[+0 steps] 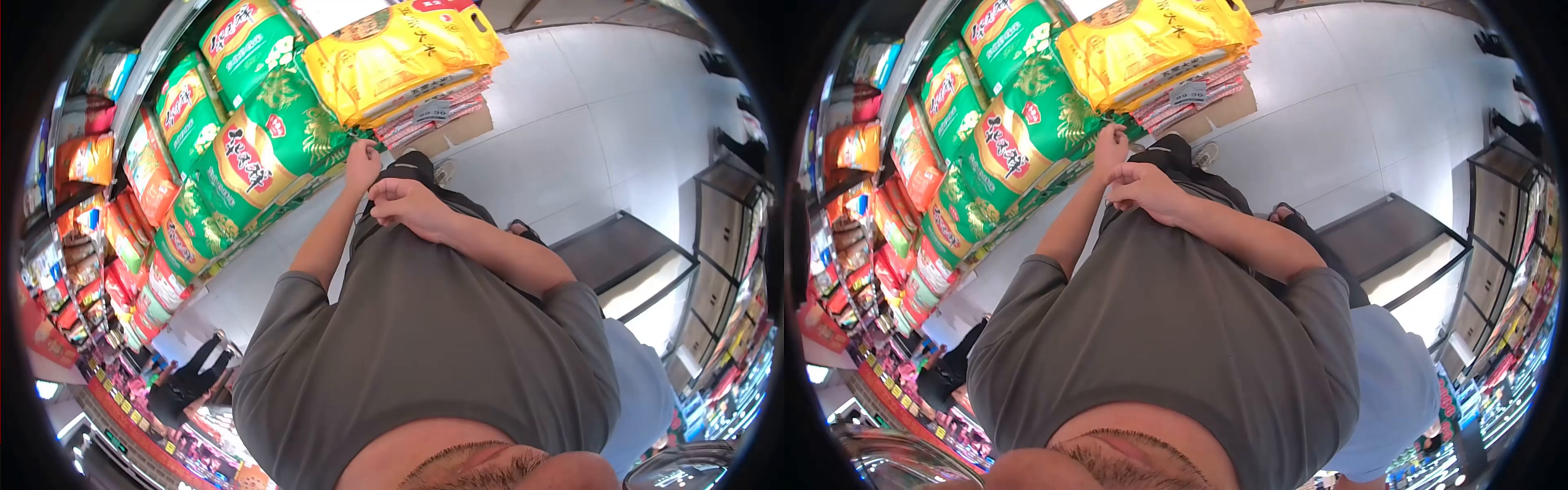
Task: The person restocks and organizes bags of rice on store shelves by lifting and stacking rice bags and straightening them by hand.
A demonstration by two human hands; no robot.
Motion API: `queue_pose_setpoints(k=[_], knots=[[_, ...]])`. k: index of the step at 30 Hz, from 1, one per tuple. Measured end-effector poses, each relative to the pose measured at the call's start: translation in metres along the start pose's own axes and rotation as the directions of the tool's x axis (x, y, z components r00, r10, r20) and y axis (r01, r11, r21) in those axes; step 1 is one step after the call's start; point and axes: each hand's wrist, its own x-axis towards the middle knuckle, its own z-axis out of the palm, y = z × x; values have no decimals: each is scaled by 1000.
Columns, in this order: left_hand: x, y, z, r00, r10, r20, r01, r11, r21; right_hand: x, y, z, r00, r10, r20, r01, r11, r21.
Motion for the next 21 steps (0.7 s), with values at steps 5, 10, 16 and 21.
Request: queue_pose_setpoints(k=[5, 10, 16, 21], knots=[[56, -10, 4, 996, -35, -80, 34, 999, -4, -22, -26, -9, 994, -9, -108, 14, 999, 47], [103, -12, 0, 949, -216, -231, 229, 973, 29, -22, -43, -19, 981, -112, -161, 133, 984, 122], [151, -5, -1, 907, -388, -165, 395, 919, 10, -11, -81, -33, 972, -119, -203, 143, 983, 113], [165, 25, -9, 768, -622, -154, 640, 754, 147, 2, -114, -51, 961, -119, -248, 145, 985, 91]])
